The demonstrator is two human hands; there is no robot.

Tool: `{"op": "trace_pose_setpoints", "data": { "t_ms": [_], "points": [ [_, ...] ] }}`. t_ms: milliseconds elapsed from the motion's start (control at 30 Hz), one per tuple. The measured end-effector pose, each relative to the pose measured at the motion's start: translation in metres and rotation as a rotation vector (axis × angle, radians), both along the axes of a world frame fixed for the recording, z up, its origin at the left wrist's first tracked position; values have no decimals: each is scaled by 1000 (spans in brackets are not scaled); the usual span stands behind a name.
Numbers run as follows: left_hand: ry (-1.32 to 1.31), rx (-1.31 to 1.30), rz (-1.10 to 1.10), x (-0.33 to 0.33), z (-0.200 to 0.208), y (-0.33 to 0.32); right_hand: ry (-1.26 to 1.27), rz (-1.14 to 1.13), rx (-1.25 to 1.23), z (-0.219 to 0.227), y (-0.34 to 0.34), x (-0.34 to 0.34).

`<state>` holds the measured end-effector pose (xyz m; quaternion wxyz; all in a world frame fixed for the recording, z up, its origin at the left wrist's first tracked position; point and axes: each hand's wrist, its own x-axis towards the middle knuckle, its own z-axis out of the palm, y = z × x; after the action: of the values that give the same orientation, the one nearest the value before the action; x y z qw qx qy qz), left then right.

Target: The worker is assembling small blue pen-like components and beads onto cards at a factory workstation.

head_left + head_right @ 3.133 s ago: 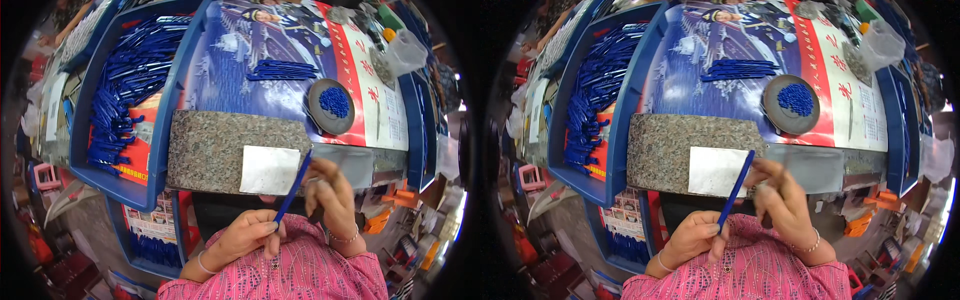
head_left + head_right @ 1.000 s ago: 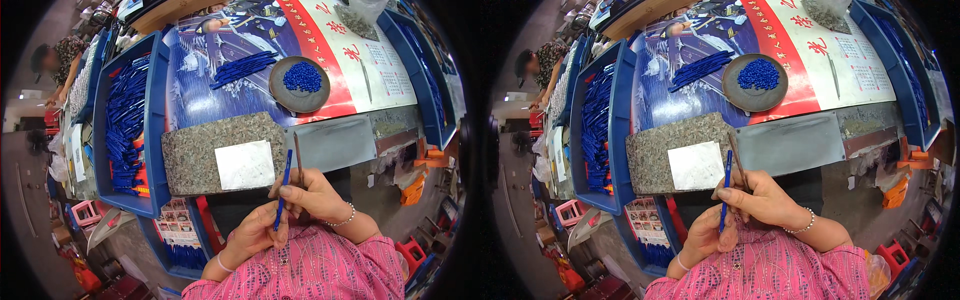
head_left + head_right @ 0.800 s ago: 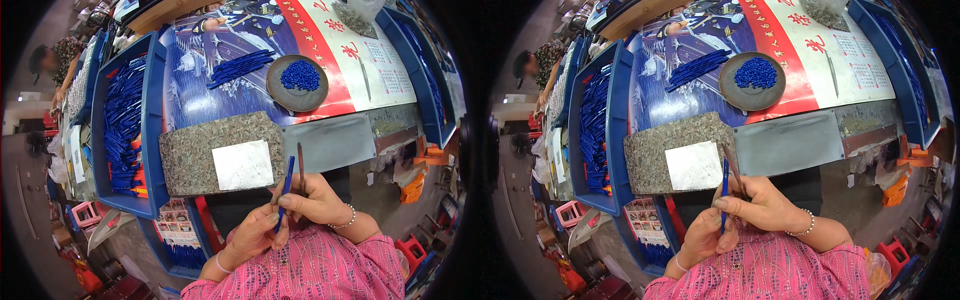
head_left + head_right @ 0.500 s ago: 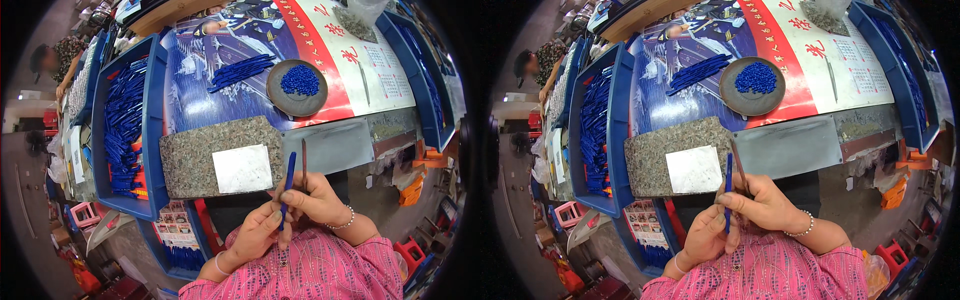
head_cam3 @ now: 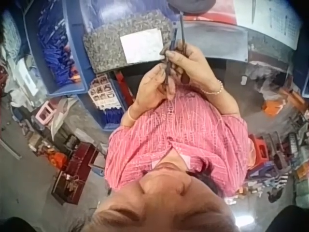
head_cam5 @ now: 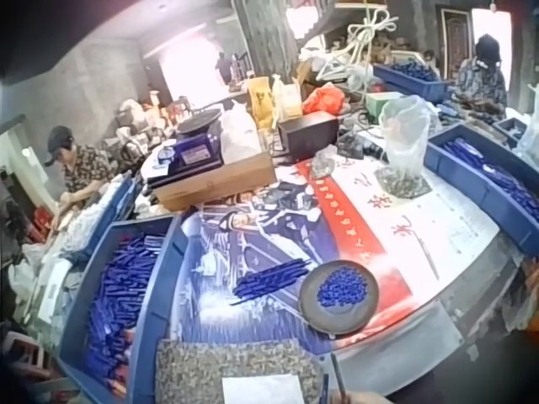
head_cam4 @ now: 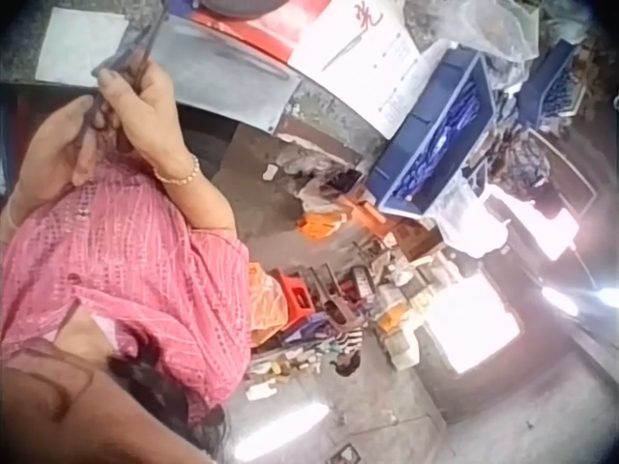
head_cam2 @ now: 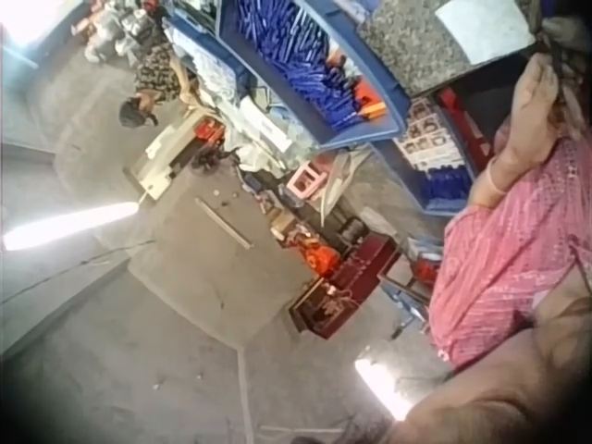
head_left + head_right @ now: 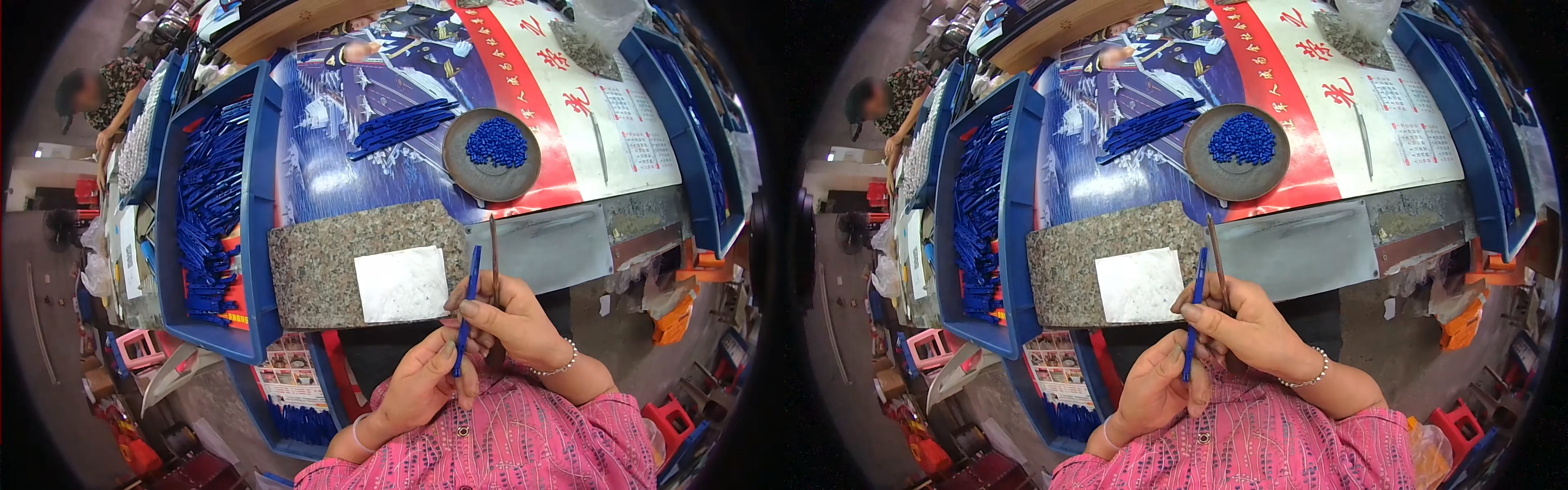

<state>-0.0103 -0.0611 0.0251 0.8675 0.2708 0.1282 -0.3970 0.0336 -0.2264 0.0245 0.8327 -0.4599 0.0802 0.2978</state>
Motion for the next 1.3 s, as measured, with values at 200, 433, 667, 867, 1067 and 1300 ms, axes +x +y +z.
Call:
{"op": "trace_pose_setpoints", "data": {
  "t_ms": [200,433,667,867,1067,1300],
  "points": [
    [48,-42,-21,4,0,1,73,-23,31,1,1,2],
    [40,-7,-25,9,8,-3,111,-34,73,2,-2,5],
    [-46,182,-42,9,15,-9,75,-36,62,-1,-8,6],
    [-145,198,-100,8,12,-5,70,-43,42,-3,-9,5],
    [-193,348,-79,7,20,-11,47,-27,7,-5,-10,2],
    [-270,393,-54,4,13,-8,78,-117,-111,6,-2,2]
  ]
}}
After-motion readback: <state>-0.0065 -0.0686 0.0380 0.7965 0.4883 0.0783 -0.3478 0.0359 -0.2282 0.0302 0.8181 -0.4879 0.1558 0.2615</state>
